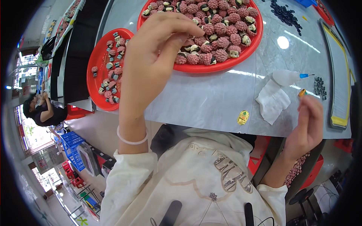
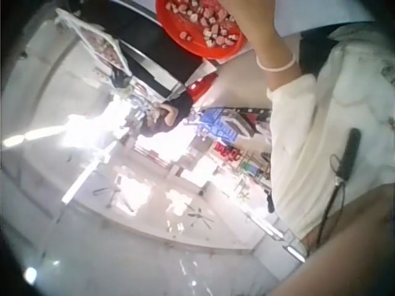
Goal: The person assembles figurine components by attaching small parts together by hand, applies glue to figurine heads using a squeeze bottle, attaches the assembled pieces to the heads, and places the finished figurines into a red tray.
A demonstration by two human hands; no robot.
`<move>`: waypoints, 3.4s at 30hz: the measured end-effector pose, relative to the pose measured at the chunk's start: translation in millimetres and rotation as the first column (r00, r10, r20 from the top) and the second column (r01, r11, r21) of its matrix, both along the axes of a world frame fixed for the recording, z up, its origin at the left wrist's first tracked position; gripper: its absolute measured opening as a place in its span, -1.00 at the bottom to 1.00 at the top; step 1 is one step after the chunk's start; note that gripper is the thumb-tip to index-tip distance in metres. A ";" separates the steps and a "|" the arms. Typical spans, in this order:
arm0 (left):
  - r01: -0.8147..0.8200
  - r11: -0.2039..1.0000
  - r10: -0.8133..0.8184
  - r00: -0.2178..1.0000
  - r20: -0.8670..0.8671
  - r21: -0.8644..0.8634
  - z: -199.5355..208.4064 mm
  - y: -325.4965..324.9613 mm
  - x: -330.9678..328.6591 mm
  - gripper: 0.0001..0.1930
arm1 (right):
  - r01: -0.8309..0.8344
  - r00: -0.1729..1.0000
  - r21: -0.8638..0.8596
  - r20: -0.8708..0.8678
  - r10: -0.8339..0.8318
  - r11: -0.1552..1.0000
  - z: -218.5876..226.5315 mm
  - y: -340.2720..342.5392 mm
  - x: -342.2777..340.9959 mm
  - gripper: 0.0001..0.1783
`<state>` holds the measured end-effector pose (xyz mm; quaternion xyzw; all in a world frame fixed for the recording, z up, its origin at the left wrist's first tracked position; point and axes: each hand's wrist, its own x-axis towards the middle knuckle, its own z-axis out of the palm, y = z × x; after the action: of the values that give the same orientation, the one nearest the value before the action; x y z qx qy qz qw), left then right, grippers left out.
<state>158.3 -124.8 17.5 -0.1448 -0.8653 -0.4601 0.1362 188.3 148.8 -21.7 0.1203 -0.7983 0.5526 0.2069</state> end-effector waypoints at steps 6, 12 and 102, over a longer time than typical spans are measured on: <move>0.146 0.687 -0.300 0.949 0.094 0.712 -19.7 43.6 30.9 -0.77 | 0.015 0.985 0.157 0.166 -0.042 0.987 12.3 -23.1 -33.3 -0.70; 0.059 0.470 -0.484 0.852 0.202 0.881 -44.3 73.5 44.5 -0.74 | -0.141 0.950 -0.049 0.276 0.149 0.989 10.0 -13.7 -30.3 -0.61; -0.068 0.454 -0.484 0.818 0.310 0.888 -50.0 85.5 47.3 -0.64 | -0.400 0.832 -0.348 0.249 0.495 0.848 24.0 -11.4 4.4 -0.71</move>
<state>205.5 -39.3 -32.5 -0.0342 -0.4845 -0.8670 -0.1117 192.7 137.4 2.3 0.1809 -0.6833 0.7055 -0.0511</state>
